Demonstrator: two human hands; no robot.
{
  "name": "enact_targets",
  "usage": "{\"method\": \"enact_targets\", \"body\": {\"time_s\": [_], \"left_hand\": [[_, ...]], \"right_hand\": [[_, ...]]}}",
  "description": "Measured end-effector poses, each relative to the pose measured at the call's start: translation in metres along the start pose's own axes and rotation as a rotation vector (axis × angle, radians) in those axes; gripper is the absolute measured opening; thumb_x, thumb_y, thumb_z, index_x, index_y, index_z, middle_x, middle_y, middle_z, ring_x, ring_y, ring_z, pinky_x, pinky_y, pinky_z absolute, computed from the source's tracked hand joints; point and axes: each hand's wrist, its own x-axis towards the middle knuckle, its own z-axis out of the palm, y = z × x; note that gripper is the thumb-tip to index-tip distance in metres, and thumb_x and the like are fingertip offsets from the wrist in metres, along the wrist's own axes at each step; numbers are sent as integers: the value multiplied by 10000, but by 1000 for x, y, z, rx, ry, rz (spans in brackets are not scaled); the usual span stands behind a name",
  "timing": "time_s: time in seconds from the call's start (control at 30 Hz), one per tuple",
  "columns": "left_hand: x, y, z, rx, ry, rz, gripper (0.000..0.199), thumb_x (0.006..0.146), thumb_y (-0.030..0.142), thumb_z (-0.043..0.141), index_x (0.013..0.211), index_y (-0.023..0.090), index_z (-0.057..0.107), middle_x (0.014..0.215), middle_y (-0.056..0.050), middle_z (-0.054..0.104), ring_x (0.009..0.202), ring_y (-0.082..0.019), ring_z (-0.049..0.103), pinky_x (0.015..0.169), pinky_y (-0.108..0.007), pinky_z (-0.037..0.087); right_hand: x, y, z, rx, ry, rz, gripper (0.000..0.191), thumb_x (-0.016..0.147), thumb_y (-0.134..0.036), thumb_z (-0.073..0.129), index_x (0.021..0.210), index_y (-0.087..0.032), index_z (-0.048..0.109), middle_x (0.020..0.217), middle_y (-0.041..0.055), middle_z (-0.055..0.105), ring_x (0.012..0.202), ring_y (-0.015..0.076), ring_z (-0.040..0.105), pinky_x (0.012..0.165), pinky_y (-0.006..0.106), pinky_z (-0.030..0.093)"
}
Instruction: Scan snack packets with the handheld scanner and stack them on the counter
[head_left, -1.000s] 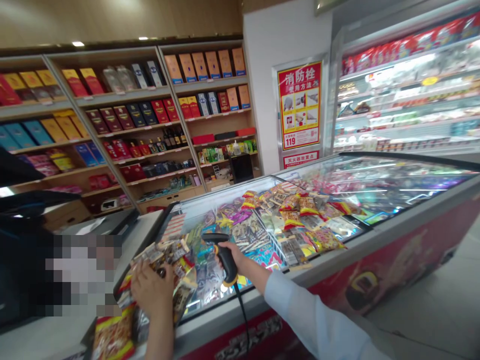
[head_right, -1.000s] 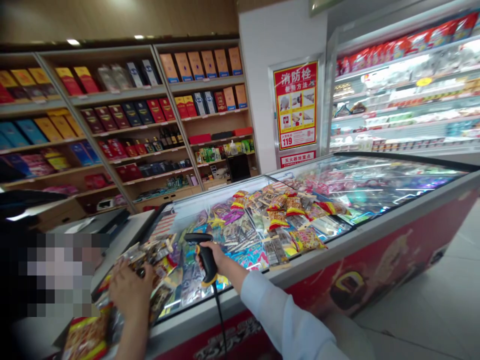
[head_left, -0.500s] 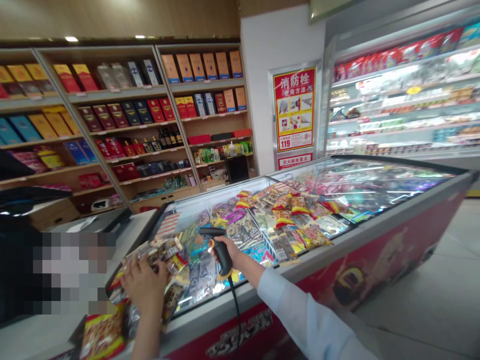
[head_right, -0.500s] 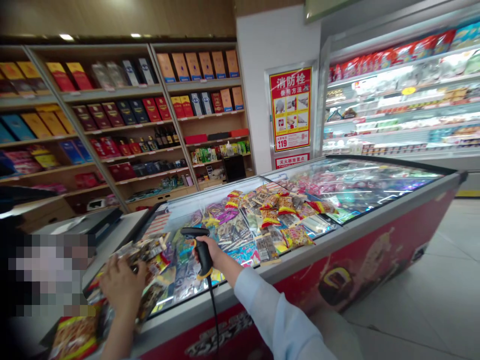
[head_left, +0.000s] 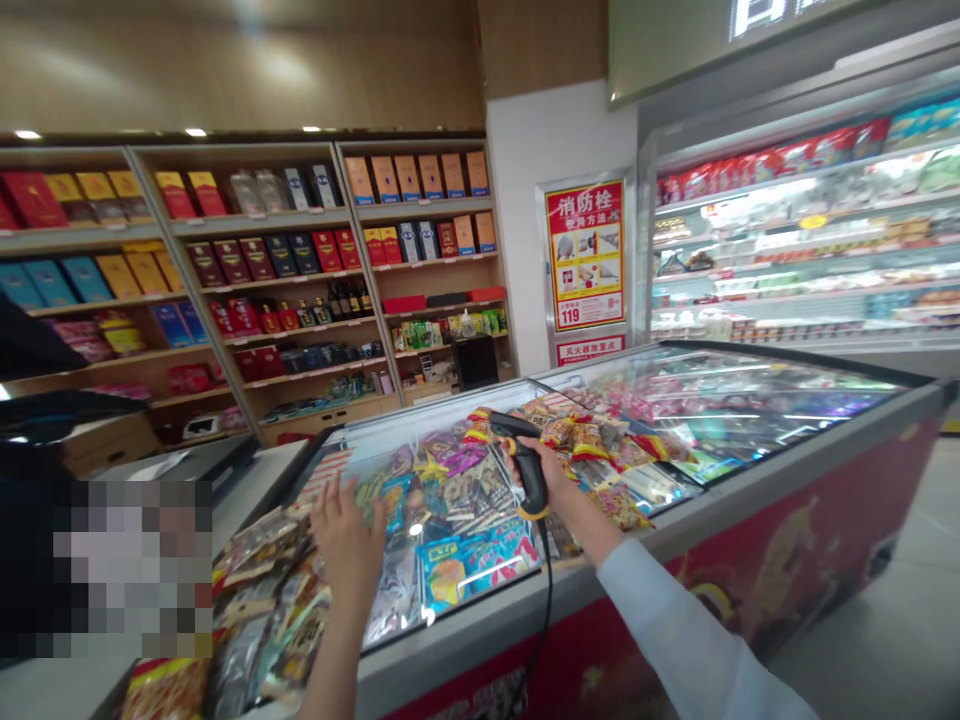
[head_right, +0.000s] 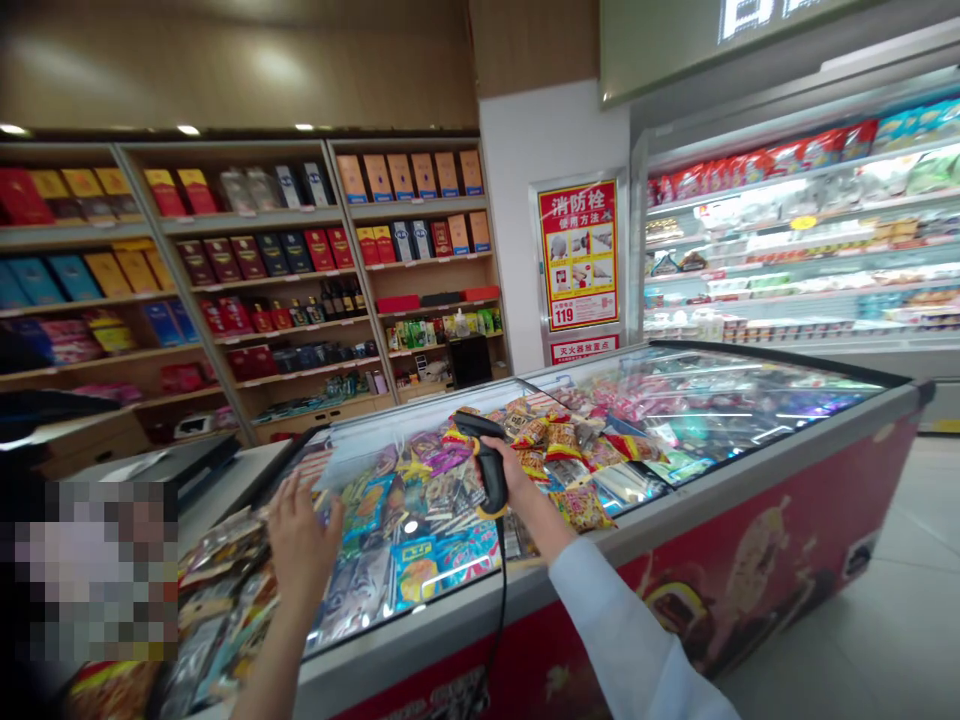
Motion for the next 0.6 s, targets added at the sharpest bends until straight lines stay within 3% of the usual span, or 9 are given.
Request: {"method": "enact_targets", "body": {"time_s": [0.3, 0.47, 0.6], "left_hand": [[-4, 106, 67, -174, -131, 85, 395, 846, 278, 455, 1213, 134, 475, 1378, -164, 443, 1332, -295, 324, 1087, -496, 290], [-3, 140, 108, -270, -164, 47, 404, 831, 243, 457, 1221, 142, 471, 1361, -156, 455, 1288, -307, 383, 1057, -503, 328], [-4, 162, 144, -309, -263, -3, 446, 812, 241, 468, 1243, 128, 453, 1320, -164, 486, 1235, -299, 442, 1027, -476, 363]], "right_hand": [[-20, -51, -74, -53, 170, -131, 190, 736, -356, 591, 744, -167, 608, 538, 18, 593, 410, 110, 494, 378, 213, 393], [-21, -74, -105, -72, 205, -145, 191, 722, -351, 613, 765, -165, 612, 554, 14, 599, 402, 104, 506, 364, 203, 404], [-16, -79, -123, -83, 246, -144, 207, 714, -373, 611, 747, -170, 597, 525, 6, 587, 368, 103, 495, 338, 205, 396]]}}
